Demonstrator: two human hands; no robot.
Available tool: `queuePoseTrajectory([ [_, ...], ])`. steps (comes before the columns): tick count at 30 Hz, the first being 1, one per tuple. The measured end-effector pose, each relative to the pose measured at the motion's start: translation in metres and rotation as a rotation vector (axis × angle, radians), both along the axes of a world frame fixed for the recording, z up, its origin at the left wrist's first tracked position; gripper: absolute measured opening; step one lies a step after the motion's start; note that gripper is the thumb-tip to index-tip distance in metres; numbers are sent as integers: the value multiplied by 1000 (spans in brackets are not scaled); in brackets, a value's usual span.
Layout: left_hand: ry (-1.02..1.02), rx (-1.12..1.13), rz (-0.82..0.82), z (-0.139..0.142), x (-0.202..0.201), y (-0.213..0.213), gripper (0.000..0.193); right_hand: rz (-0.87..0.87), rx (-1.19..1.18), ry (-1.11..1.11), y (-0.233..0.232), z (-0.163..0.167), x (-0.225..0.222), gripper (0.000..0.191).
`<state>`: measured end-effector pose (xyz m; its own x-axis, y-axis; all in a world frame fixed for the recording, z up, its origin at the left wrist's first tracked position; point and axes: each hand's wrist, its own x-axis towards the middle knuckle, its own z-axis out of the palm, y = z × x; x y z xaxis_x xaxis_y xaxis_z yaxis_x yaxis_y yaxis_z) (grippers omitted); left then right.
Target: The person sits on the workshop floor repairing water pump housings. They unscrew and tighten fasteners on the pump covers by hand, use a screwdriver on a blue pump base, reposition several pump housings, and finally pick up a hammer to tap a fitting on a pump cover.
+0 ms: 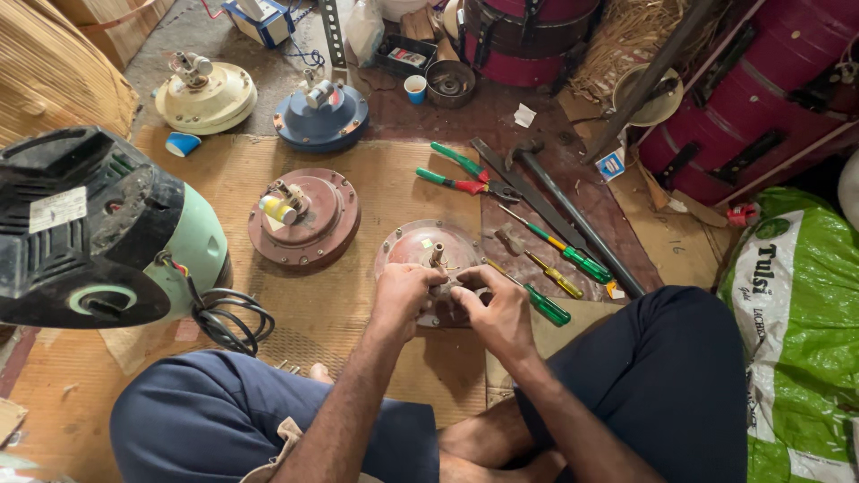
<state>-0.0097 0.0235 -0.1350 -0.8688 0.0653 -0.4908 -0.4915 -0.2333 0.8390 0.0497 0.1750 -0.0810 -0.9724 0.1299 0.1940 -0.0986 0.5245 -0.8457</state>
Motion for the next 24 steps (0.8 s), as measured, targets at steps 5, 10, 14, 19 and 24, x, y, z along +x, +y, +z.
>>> queuePoseTrajectory([
  [5, -30, 32, -10, 9, 1, -1, 8, -23, -13, 8, -6, -3, -3, 14],
  [10, 588, -746, 7, 28, 5, -2, 12, -25, -37, 18, -3, -2, -5, 14],
  [14, 976, -773, -37, 41, 9, 0, 19, -13, -24, 66, -2, 1, -7, 14],
  [19, 915, -741, -130, 43, 11, 1, 31, 4, 31, 88, 3, 3, -11, 15],
  [24, 949, -690, -68, 37, 15, 2, 25, 7, 20, 59, 6, -1, -15, 16],
])
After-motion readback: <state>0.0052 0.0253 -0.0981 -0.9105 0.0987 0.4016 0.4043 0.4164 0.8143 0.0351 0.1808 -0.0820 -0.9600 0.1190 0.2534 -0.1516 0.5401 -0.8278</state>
